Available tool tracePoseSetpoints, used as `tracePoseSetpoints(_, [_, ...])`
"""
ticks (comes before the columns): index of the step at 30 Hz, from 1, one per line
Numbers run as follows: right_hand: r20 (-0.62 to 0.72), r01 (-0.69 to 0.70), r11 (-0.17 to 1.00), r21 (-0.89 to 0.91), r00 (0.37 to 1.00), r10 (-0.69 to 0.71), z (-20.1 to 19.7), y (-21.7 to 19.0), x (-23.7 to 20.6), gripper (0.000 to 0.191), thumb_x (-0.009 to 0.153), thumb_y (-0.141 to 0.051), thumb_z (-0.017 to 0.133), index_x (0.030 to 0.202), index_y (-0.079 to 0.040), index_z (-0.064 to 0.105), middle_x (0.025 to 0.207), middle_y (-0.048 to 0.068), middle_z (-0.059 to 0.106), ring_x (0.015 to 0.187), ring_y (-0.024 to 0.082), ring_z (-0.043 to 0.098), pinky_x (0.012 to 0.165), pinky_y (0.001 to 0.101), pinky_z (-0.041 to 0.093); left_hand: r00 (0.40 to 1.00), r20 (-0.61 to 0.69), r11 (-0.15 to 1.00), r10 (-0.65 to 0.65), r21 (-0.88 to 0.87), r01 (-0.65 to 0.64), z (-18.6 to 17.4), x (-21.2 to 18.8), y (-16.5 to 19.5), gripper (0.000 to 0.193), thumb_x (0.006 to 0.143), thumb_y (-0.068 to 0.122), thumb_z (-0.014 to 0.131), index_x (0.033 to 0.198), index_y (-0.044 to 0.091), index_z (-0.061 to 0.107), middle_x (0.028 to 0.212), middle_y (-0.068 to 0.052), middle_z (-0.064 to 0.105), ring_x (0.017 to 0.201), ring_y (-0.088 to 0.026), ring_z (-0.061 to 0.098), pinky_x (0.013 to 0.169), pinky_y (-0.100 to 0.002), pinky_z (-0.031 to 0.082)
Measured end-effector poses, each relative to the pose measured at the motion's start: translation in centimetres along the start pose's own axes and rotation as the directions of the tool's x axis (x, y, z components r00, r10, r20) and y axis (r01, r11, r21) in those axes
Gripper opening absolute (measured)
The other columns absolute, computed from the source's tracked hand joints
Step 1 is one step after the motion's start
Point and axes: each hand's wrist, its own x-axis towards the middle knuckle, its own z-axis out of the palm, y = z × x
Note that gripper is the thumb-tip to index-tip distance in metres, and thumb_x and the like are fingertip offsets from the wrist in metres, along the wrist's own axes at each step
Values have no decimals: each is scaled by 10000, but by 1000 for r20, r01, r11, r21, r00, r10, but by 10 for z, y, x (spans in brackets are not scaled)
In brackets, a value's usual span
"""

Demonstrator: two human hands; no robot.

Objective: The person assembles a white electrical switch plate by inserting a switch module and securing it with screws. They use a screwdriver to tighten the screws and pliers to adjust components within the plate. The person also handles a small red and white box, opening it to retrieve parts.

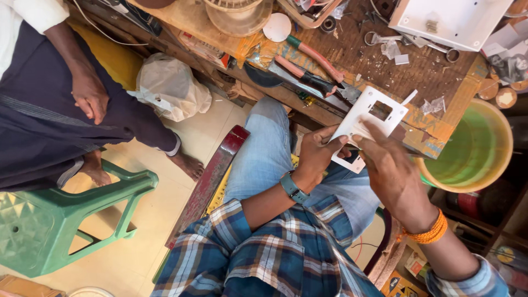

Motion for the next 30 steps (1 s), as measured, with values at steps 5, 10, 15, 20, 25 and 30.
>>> tracePoseSetpoints(5, [-35,-158,987,8,987,158,-6,15,0,342,937,-94,837,1206,-89,626,1108,110,751,849,211,744,690,303,582,1000,-9,1000,-5,8,5,10,-6,12,368,972,56,691,1317,-71,668,1000,-128,751,741,-131,699,658,-261,555])
tracePoseSetpoints(10, [-240,-238,786,570,867,437,-30,8,-13,214,1052,-115,708,1193,-100,548,1246,20,709,964,171,712,778,235,591,994,103,997,49,-63,-43,23,-21,43,476,973,79,703,1412,-61,585,1122,-116,734,834,-141,714,730,-266,586])
tracePoseSetpoints(15, [-157,-317,945,-81,940,302,-21,-14,-17,452,787,-75,876,1158,-103,620,1164,84,658,1020,317,695,873,399,576,991,124,997,59,-58,-52,42,-40,64,567,1011,124,660,1539,-2,495,1234,-112,686,903,-131,692,764,-260,603])
tracePoseSetpoints(20, [-95,-443,891,-94,895,435,-1,-24,-17,585,764,-100,870,1306,-84,649,1190,138,663,983,342,683,765,430,551,967,185,958,175,194,-211,54,-58,81,569,1036,181,565,1577,75,423,1346,-65,629,936,-126,671,763,-287,622])
tracePoseSetpoints(25, [-374,-436,900,-7,836,402,13,-6,-18,536,869,-22,807,1377,-44,637,1127,113,696,1032,297,677,1041,436,540,819,378,661,432,486,-573,73,-77,94,648,1100,196,615,1667,89,319,1236,-150,672,1181,-207,665,1059,-370,556])
tracePoseSetpoints(30, [-381,-341,689,639,638,669,-1,13,-69,371,1075,-96,704,1398,51,598,1252,151,671,1063,202,627,976,312,528,731,643,495,230,569,-657,60,-27,152,837,900,363,756,1597,157,341,1369,-167,591,1281,-304,582,1151,-499,442])
